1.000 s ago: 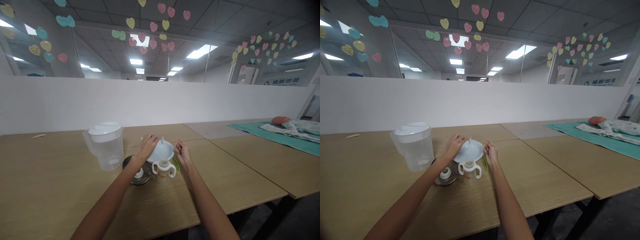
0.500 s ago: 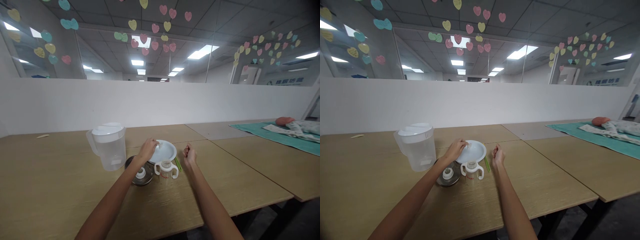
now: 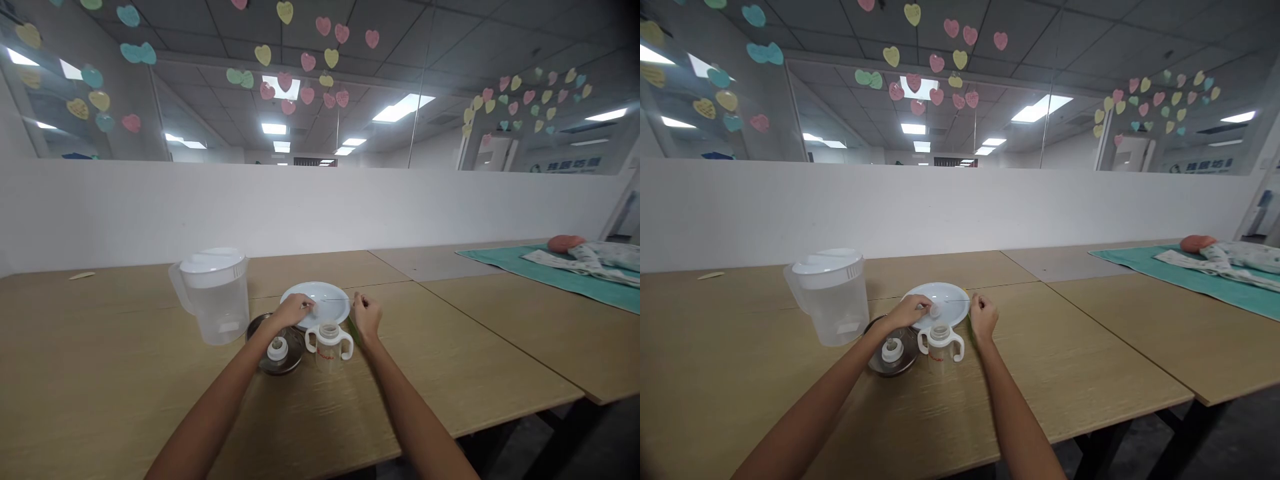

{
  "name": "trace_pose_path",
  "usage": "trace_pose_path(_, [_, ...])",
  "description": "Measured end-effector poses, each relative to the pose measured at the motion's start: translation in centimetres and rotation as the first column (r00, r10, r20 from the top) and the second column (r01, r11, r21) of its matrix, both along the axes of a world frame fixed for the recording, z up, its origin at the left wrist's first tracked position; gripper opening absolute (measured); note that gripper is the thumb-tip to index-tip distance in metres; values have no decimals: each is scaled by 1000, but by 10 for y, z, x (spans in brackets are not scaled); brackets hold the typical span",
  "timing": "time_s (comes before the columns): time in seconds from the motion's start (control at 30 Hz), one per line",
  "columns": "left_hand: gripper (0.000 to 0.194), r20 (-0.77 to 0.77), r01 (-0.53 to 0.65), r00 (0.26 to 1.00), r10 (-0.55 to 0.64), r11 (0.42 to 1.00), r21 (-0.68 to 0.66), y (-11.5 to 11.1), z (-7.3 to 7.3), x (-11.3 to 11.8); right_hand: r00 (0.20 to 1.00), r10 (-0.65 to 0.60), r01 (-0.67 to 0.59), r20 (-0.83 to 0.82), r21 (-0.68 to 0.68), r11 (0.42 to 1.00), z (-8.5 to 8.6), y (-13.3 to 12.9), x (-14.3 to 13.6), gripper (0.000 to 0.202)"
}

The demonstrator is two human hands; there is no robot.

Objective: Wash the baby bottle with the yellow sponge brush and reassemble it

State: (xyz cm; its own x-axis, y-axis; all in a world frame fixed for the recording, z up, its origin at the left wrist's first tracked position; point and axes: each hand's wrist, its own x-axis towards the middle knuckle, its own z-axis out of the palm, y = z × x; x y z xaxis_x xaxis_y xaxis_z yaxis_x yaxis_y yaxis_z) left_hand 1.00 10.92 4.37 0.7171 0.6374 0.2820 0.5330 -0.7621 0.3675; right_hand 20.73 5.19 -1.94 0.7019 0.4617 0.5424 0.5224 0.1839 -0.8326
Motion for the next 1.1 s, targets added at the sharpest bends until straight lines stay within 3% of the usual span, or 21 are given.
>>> trace_pose_path(0.1, [32, 244, 27, 970, -1, 994, -105, -3, 9, 4, 999, 14, -13, 39, -29, 1000, -2, 1, -1, 43])
trace_pose_path(0.2, [38, 588, 118, 805, 78, 951, -287, -17, 26, 9, 998, -10, 14, 64, -56, 998, -4, 1, -3, 43])
trace_pose_path(0.3, [43, 707, 252, 701, 90, 897, -364, -39, 47, 10, 996, -22, 29, 87, -85, 996, -5, 1, -5, 43])
trace_pose_path(0.43, [42, 712, 322, 701, 26, 880, -348, -66, 60, 9, 991, 3, 10, 135, -95, 995, -4, -2, -10, 43])
trace_pose_path(0.67, [35, 689, 362, 724, -46, 875, -323, -81, 51, 11, 990, 27, -12, 140, -103, 995, -2, -5, -11, 43])
trace_pose_path(0.77, [33, 708, 366, 705, -43, 877, -312, -86, 53, 11, 989, 28, -13, 147, -100, 995, -2, -5, -10, 43])
trace_pose_path(0.87, [33, 674, 381, 735, -83, 871, -309, -91, 58, 9, 989, 34, -17, 147, -116, 993, -3, -4, -9, 43])
trace_pose_path(0.97, [33, 537, 392, 827, -170, 858, -332, -91, 61, 5, 988, 33, -13, 153, -127, 992, -3, -4, -9, 42])
trace_pose_path(1.1, [28, 201, 350, 932, -301, 891, -288, -85, 65, -4, 987, 27, -8, 161, -117, 993, -2, -4, -9, 43])
